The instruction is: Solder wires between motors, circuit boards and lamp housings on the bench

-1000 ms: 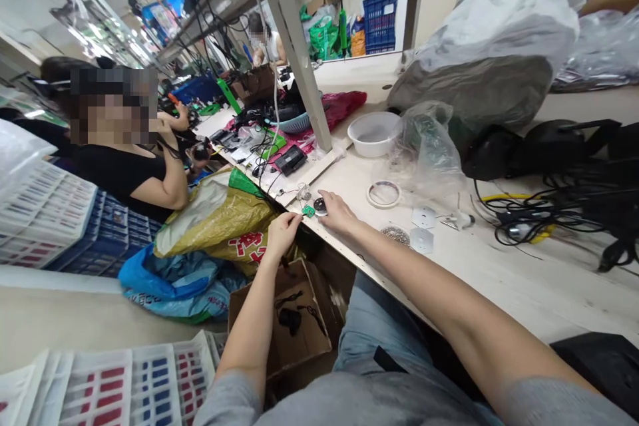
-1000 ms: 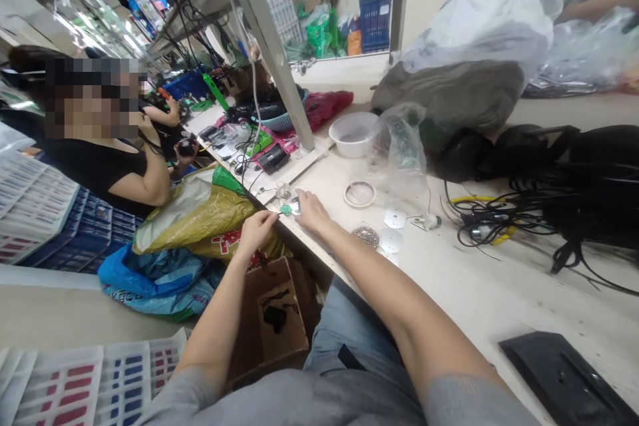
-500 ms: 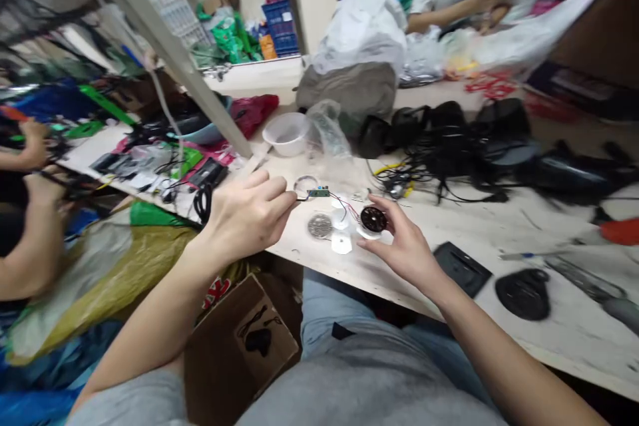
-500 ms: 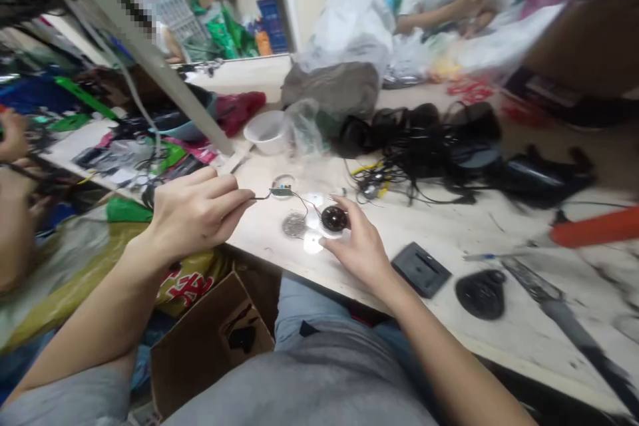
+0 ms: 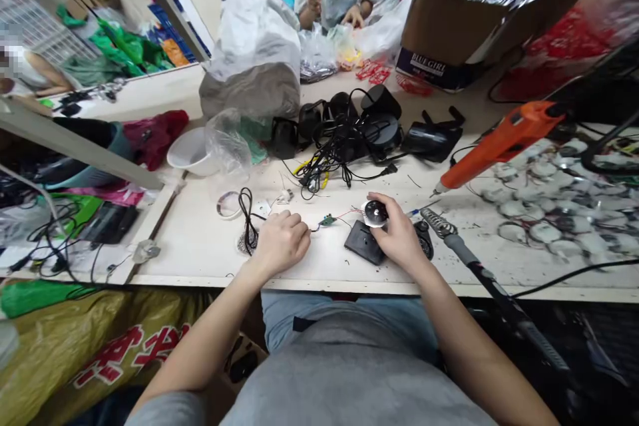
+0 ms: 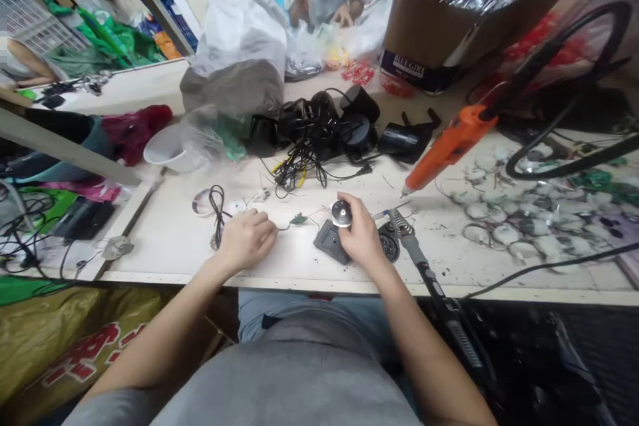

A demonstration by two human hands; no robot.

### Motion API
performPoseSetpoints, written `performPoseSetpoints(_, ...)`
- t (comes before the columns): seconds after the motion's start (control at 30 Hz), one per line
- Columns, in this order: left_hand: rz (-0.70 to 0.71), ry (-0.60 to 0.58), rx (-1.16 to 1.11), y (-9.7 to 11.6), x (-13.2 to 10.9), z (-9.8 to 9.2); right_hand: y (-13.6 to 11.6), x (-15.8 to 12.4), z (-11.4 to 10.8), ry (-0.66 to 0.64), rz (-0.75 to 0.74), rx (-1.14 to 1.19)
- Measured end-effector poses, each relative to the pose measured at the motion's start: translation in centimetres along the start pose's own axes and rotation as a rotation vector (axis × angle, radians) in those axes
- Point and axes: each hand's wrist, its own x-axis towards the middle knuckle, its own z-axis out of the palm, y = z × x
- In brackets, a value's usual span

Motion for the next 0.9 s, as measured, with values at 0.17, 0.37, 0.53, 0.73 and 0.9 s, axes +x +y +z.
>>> performPoseSetpoints(0.17, -0.103, -0.177, -0.091, 2.2, 0.8, 0.4, 2.3, 1.1, -0.3, -0.089, 0.138, 0.139)
performPoseSetpoints(0.37, 0.016, -0.119, -0.500, 3.6, 3.7, 0.2, 4.5, 1.2, 0.5, -0.161, 0.170, 0.285)
performPoseSetpoints(0.53, -0.041, -0.094, -0.601, 4.5, 6.9, 2.2, 3.4, 1.0, 0.2, -0.148, 0.148, 0.332)
performPoseSetpoints(0.73, -0.147, -0.220, -0.852, 4.1, 8.7, 4.0, 1.7, 0.6, -0.2, -0.156, 0.101, 0.365)
performPoseSetpoints(0.9, -0.070, -0.219, -0.770, 3.2, 7.7, 1.7, 1.8, 0.5, -0.4, -0.176, 0.115, 0.363)
